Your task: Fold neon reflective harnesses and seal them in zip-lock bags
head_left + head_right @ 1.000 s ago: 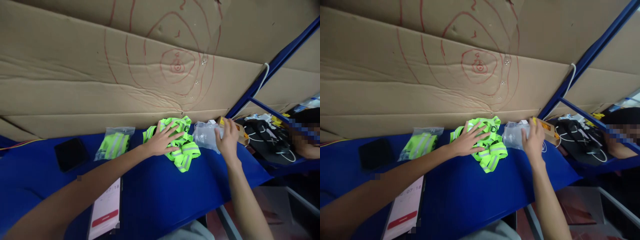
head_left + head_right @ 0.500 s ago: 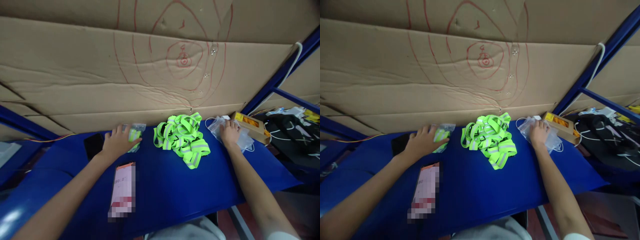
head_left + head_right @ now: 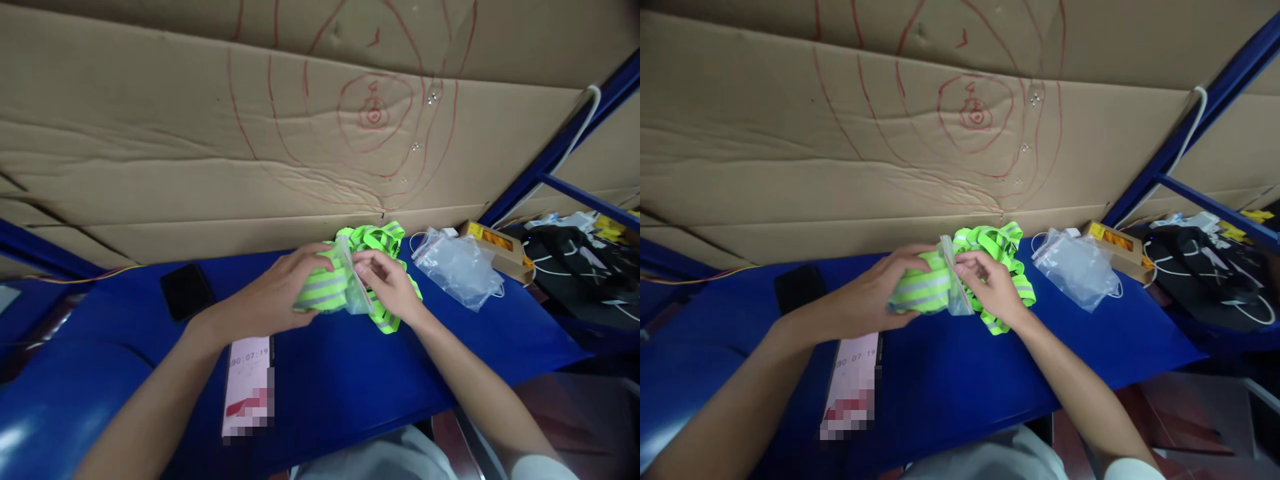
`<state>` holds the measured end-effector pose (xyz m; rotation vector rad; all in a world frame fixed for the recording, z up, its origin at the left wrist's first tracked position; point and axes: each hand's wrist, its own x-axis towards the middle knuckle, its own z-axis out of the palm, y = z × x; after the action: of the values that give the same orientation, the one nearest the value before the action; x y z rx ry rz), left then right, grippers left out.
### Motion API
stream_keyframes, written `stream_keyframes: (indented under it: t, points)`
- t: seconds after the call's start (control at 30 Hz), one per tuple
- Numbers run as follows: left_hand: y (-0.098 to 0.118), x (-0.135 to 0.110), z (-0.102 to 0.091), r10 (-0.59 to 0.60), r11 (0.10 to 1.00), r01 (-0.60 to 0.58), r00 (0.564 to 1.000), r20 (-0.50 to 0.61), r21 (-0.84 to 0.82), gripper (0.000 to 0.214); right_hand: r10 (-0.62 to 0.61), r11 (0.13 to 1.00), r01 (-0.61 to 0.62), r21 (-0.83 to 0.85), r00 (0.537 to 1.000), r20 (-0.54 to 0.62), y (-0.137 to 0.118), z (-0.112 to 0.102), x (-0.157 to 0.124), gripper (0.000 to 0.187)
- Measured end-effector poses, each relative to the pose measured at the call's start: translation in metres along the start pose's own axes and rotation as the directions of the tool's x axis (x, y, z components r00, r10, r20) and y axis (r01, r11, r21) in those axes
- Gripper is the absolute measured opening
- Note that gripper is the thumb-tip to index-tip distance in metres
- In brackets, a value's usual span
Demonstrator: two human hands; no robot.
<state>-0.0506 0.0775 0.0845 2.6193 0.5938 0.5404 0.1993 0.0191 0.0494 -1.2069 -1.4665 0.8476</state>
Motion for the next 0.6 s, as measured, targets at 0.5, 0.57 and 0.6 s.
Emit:
stream_keyframes:
  t: [0.5, 0.57, 0.6]
  points:
    - [0.001, 0.009, 0.041, -0.129, 0.985, 0.117, 0.987, 0.093, 0.124, 0.032, 0.316, 0.834, -0.332, 0.441, 0.942, 0.111, 0.042, 0.027, -0.030, 0.040]
    - [0.012, 0.011, 0.043, -0.212, 0.963, 0.209, 0.977, -0.003, 0.170, 0.038, 0.301, 0.833, -0.321, 0.451, 0.946, 0.118, 0.039, 0.034, -0.035, 0.039]
    - [0.016, 0.012, 0.045, -0.237, 0.951, 0.241, 0.971, -0.040, 0.193, 0.041, 0.291, 0.834, -0.311, 0.456, 0.950, 0.117, 0.038, 0.038, -0.038, 0.039]
